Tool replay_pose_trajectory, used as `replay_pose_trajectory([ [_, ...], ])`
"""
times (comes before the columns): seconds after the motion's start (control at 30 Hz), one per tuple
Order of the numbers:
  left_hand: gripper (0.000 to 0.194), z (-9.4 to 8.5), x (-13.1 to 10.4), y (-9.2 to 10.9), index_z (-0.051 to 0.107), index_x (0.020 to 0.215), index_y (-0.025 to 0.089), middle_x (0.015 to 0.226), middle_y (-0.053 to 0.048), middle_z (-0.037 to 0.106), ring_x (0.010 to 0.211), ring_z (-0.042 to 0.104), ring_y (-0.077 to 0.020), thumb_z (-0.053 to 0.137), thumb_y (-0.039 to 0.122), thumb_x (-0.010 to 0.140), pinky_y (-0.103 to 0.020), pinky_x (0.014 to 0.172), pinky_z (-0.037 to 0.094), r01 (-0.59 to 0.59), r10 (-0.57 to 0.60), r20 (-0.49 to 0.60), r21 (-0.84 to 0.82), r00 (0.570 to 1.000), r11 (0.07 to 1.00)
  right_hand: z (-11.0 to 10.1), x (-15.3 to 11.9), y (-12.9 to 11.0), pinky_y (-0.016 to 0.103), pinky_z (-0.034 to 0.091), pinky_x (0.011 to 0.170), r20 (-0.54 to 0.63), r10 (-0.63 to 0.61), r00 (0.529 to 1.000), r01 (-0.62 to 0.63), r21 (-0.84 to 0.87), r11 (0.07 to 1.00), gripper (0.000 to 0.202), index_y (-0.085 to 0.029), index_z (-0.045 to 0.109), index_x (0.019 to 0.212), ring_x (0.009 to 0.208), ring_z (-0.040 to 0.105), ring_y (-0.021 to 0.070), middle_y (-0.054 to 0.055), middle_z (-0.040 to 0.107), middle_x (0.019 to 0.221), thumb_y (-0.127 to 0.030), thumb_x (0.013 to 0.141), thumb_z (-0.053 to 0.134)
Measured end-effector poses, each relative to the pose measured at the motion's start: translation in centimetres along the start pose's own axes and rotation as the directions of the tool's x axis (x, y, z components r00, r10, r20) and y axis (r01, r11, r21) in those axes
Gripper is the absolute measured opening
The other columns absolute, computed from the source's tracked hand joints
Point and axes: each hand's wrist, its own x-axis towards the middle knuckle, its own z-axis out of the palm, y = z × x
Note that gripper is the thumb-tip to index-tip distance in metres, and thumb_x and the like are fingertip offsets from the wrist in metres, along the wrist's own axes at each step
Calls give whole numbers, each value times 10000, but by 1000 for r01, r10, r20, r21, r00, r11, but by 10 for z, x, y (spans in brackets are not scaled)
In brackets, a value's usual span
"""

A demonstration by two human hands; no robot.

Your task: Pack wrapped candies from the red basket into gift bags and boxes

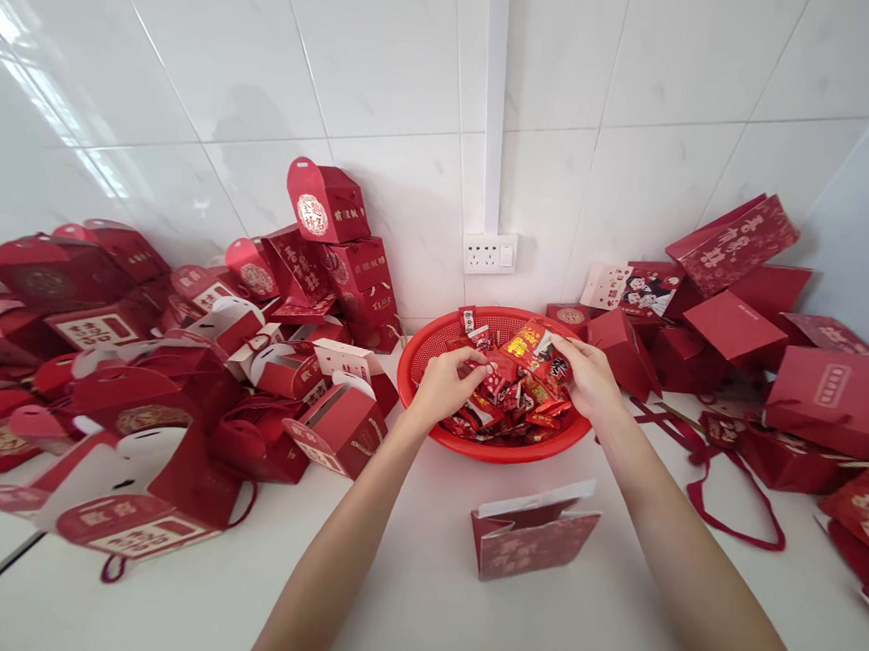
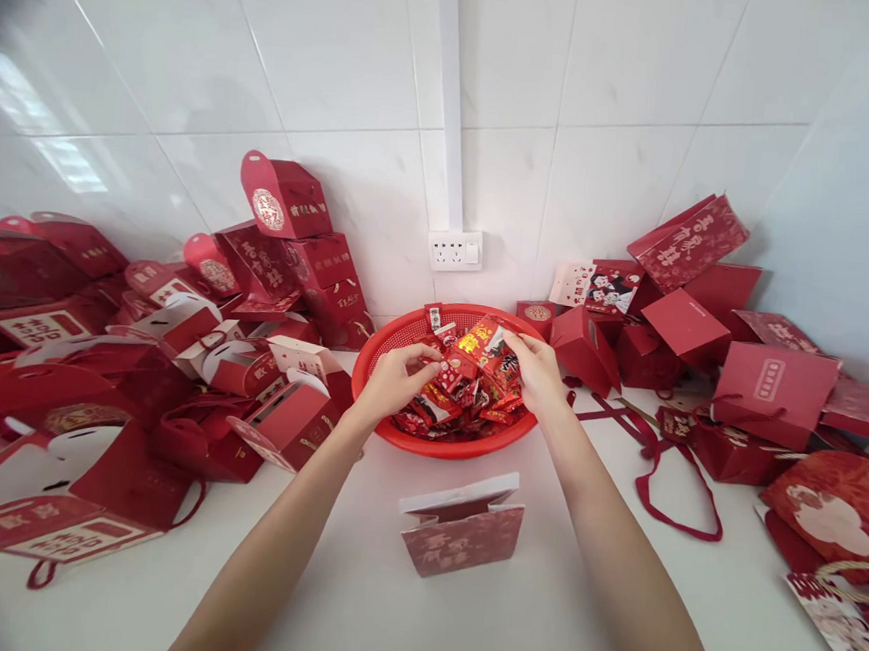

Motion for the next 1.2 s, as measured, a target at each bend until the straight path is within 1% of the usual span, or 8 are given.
replay_pose_trajectory([
  [0.2, 147, 1, 0, -1, 733, 951, 194, 905, -35, 791, 813, 735, -213, 678, 240, 823, -322, 844, 549, -2, 1, -26, -39, 1000, 999, 2, -2, 0, 316, 588, 686, 19, 15, 1000, -14, -17, 1000, 365, -220, 764, 711, 675, 721, 201, 14, 780, 713, -463, 513, 951],
  [0.4, 292, 1, 0, -5, 711, 1013, 188, 853, -28, 777, 805, 734, -208, 678, 135, 728, -293, 796, 559, -12, 13, 10, -119, 1000, 993, 1, -2, 1, 311, 581, 668, 41, 9, 999, -7, -48, 999, 435, -211, 758, 736, 677, 725, 213, 20, 766, 681, -524, 503, 952],
  [0.53, 200, 2, 1, -7, 711, 959, 183, 863, -49, 770, 789, 720, -209, 695, 308, 803, -299, 774, 546, -33, 31, -15, -138, 999, 990, 2, -3, 1, 319, 588, 679, 39, -3, 999, 5, -56, 998, 462, -220, 763, 733, 705, 732, 225, 18, 780, 718, -541, 463, 959],
  [0.6, 242, 2, 1, -8, 717, 941, 177, 857, -60, 768, 786, 715, -216, 684, 389, 829, -308, 766, 540, -34, 31, -26, -132, 999, 991, 2, -3, 1, 320, 588, 685, 35, -7, 999, 8, -56, 998, 461, -225, 764, 727, 718, 732, 225, 17, 782, 729, -539, 454, 962],
  [0.67, 259, 2, 1, -9, 722, 965, 164, 856, -67, 770, 791, 718, -222, 695, 373, 815, -315, 775, 539, -25, 23, -17, -138, 1000, 990, 2, -3, 0, 320, 586, 691, 34, -9, 999, 11, -56, 998, 455, -224, 765, 725, 730, 733, 226, 22, 784, 740, -535, 455, 961],
  [0.83, 287, 2, 2, -7, 726, 1016, 147, 851, -62, 782, 806, 735, -222, 709, 214, 738, -304, 793, 544, 3, 2, 23, -194, 1000, 981, 2, -4, 0, 322, 577, 695, 34, -15, 999, 17, -64, 998, 453, -221, 766, 726, 727, 730, 226, 33, 790, 769, -527, 451, 956],
  [1.0, 265, -1, -1, -2, 727, 951, 159, 745, -36, 764, 737, 717, -215, 708, 383, 810, -303, 757, 518, -19, 18, -11, -139, 1000, 990, 3, -5, 0, 321, 568, 690, 39, -30, 999, 33, -81, 996, 463, -223, 759, 715, 719, 718, 223, 30, 780, 744, -554, 455, 950],
  [1.2, 266, -3, -2, 2, 726, 892, 167, 596, 0, 696, 586, 649, -174, 691, 421, 822, -266, 627, 470, -24, 24, 0, -191, 1000, 981, 0, -3, 1, 308, 551, 709, 60, -61, 996, 69, -136, 988, 468, -227, 739, 696, 718, 698, 198, 9, 764, 741, -594, 480, 931],
])
